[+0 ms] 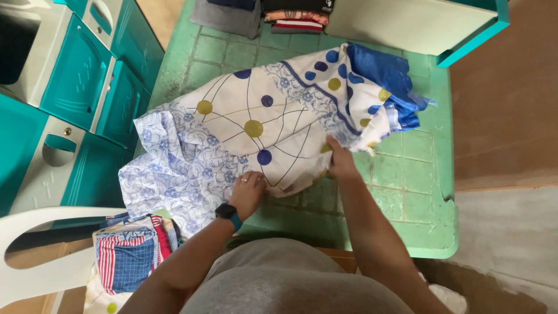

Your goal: The recorder is folding several items of clothing and placing them in organized stacks on a table and near a dresser.

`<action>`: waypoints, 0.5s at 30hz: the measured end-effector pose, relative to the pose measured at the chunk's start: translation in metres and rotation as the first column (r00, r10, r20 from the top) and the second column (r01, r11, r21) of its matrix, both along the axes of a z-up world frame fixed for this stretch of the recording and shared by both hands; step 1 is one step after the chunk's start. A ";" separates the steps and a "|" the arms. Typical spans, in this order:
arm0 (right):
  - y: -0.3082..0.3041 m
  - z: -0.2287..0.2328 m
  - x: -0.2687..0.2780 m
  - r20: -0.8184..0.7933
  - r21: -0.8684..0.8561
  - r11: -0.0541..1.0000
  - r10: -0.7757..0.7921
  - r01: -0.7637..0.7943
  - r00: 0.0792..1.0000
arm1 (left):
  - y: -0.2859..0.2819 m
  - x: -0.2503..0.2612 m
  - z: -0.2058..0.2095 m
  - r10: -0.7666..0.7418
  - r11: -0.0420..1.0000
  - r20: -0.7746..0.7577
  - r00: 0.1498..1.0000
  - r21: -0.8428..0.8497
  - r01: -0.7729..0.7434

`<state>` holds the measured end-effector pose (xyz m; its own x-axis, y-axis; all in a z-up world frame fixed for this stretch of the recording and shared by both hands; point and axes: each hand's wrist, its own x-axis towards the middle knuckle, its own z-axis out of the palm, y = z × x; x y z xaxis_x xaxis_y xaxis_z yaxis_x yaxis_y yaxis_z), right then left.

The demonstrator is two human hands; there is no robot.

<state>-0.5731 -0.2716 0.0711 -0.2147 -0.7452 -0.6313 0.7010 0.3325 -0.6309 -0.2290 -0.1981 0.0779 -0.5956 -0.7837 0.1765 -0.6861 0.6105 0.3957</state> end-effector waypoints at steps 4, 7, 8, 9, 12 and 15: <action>-0.037 0.021 -0.018 0.130 0.092 0.982 -0.178 0.167 0.976 | -0.018 -0.014 -0.009 0.192 0.980 -0.036 0.981 0.063 -0.190; -0.046 0.001 -0.043 0.481 -0.184 0.961 -0.093 0.205 0.872 | -0.030 -0.023 0.044 0.492 0.845 -0.211 0.845 0.350 -0.404; -0.044 0.013 -0.040 0.349 -0.070 0.989 -0.097 0.129 0.932 | -0.031 -0.021 0.068 0.405 0.868 -0.128 0.906 0.366 -0.336; -0.042 0.024 -0.035 0.215 0.057 0.996 -0.075 0.065 0.974 | -0.032 -0.018 0.092 0.309 0.882 -0.042 0.950 0.386 -0.269; -0.051 0.038 -0.041 0.181 0.033 0.993 -0.119 0.114 0.976 | -0.052 0.010 0.055 0.268 0.957 -0.075 0.960 0.135 -0.257; -0.069 0.027 -0.073 0.132 0.001 0.979 -0.202 0.204 0.970 | -0.089 0.029 0.095 0.532 0.835 -0.240 0.812 -0.008 -0.550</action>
<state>-0.6461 -0.3404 0.0986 -0.2785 -0.7028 -0.6546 0.8298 0.1671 -0.5325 -0.2003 -0.2872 0.1727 -0.0180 -0.9471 0.3204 -0.8153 0.1994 0.5436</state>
